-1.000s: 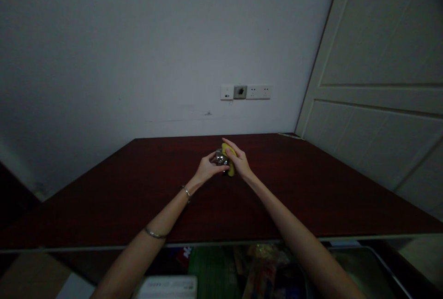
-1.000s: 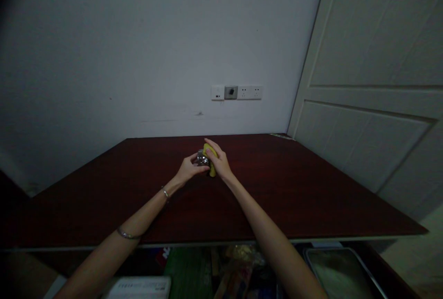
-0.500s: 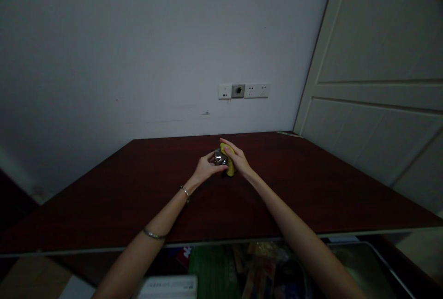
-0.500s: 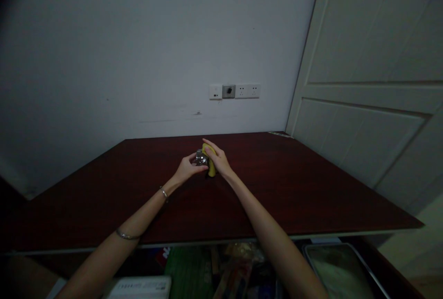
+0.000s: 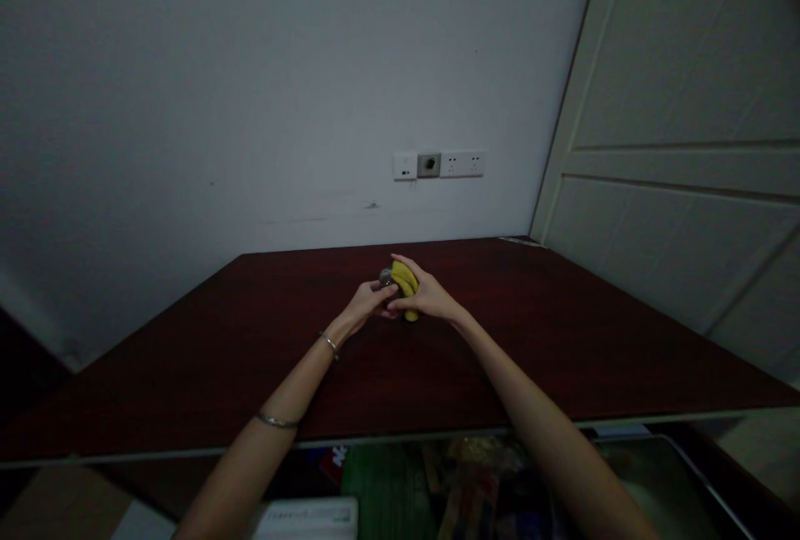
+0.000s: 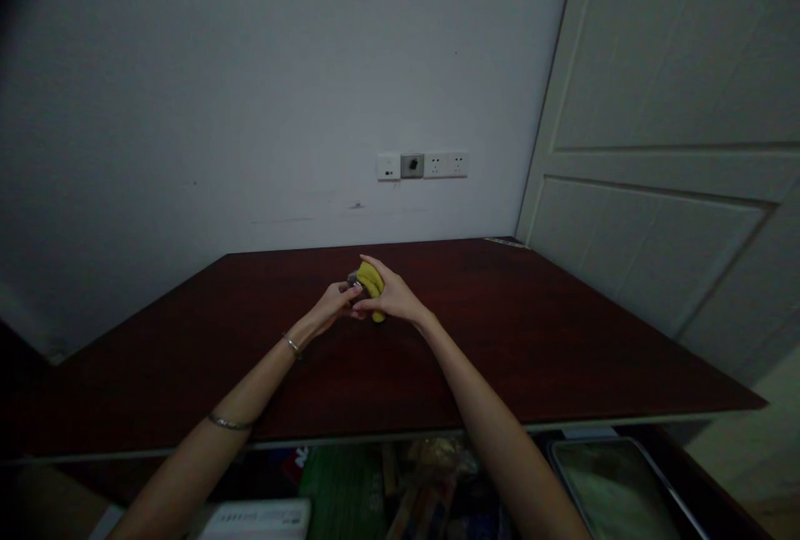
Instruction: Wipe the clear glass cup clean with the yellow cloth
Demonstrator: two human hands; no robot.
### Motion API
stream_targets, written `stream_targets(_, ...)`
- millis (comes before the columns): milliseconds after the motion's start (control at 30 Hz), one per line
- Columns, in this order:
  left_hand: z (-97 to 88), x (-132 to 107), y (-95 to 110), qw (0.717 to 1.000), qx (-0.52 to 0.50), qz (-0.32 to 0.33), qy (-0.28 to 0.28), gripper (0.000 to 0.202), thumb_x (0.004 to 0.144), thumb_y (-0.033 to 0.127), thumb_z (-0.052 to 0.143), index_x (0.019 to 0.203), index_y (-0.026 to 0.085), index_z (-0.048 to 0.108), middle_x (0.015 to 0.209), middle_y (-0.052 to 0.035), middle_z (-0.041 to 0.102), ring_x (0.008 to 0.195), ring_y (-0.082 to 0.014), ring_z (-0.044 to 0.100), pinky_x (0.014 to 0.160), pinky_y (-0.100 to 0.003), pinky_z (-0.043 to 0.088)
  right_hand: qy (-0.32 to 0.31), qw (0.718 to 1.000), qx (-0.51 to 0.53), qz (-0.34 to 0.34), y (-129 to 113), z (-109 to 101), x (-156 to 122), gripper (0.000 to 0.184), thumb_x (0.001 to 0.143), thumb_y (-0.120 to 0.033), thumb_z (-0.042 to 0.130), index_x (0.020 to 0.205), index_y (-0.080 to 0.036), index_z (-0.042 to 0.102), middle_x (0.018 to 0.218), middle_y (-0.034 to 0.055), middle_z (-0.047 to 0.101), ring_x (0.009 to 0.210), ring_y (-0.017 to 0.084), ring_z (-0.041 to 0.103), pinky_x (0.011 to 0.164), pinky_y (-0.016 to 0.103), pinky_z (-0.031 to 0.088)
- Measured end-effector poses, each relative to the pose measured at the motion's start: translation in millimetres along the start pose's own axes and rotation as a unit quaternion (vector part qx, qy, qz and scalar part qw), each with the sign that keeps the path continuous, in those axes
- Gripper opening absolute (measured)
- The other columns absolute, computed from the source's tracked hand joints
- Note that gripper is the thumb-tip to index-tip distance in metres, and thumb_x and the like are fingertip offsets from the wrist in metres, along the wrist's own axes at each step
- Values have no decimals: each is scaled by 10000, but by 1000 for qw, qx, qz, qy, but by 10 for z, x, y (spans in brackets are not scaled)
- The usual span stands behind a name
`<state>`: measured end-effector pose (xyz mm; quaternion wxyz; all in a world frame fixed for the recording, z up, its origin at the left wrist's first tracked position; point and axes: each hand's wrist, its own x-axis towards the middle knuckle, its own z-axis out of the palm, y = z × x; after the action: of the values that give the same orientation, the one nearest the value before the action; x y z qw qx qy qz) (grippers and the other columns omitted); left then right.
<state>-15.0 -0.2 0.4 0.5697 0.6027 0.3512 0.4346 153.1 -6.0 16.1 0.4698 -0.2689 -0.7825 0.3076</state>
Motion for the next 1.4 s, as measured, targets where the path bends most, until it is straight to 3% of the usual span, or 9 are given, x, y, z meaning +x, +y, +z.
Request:
stream_targets(167,-104,20,12,996,63,10,-55,579,665,483,653,1072,89,535,867,-108,636,643,-152,624,594,-292,526,84,993,42,64,49,-33,57,904,532,-328,768,1322,-204,346,1150,81,561,1023,213,555,921,371,424)
stream_targets(267,-134,72,-17,994,96,50,-24,750,581,380,745,1221,129,445,1050,-143,599,805,-182,619,664,-292,514,119,986,74,92,53,-35,87,890,514,-332,776,1295,-158,387,1190,116,548,1062,218,542,951,360,407)
stream_targets(400,-91,86,-31,989,79,127,10,1010,485,239,802,1345,183,274,1268,-181,466,1024,-237,562,827,-349,478,116,981,103,114,64,5,98,848,508,-333,776,1264,-162,433,1205,119,549,1076,224,543,952,363,415)
stream_targets(600,10,-38,106,969,179,168,29,712,499,240,792,1139,101,512,1121,-148,592,1007,-239,576,892,-378,448,76,987,92,106,109,40,62,833,553,-374,758,1288,-191,410,1231,104,532,1109,225,522,986,380,383)
stream_targets(733,17,-43,92,959,214,178,56,715,486,266,797,1128,103,528,1099,-134,610,980,-235,589,891,-389,452,55,989,94,100,123,43,57,755,687,-473,635,1330,-202,347,1294,97,478,1167,203,475,1025,364,336)
stream_targets(900,24,-7,19,962,190,180,75,770,460,258,806,1154,102,511,1144,-136,587,1001,-237,579,919,-409,435,111,983,98,105,143,101,90,625,797,-568,426,1293,-187,417,1269,84,512,1151,195,494,1022,356,336)
stream_targets(1000,37,-4,29,967,159,188,61,716,484,250,799,1131,113,523,1124,-122,596,994,-225,581,915,-395,442,140,984,85,71,101,127,75,596,800,-549,442,1272,-184,453,1235,81,546,1102,208,531,981,361,379)
stream_targets(1200,53,-7,48,973,124,180,68,682,511,262,789,1120,117,520,1091,-111,606,989,-222,580,904,-384,450,127,989,72,0,24,111,35,514,786,-488,511,1239,-244,493,1276,31,518,1166,204,480,1018,363,340)
stream_targets(1400,119,-101,121,955,195,215,57,761,478,285,801,1160,128,504,1167,-123,565,1099,-255,517,963,-409,397,144,979,135,60,167,51,109,470,776,-509,508,1126,-207,593,1170,57,601,1091,217,545,980,385,388)
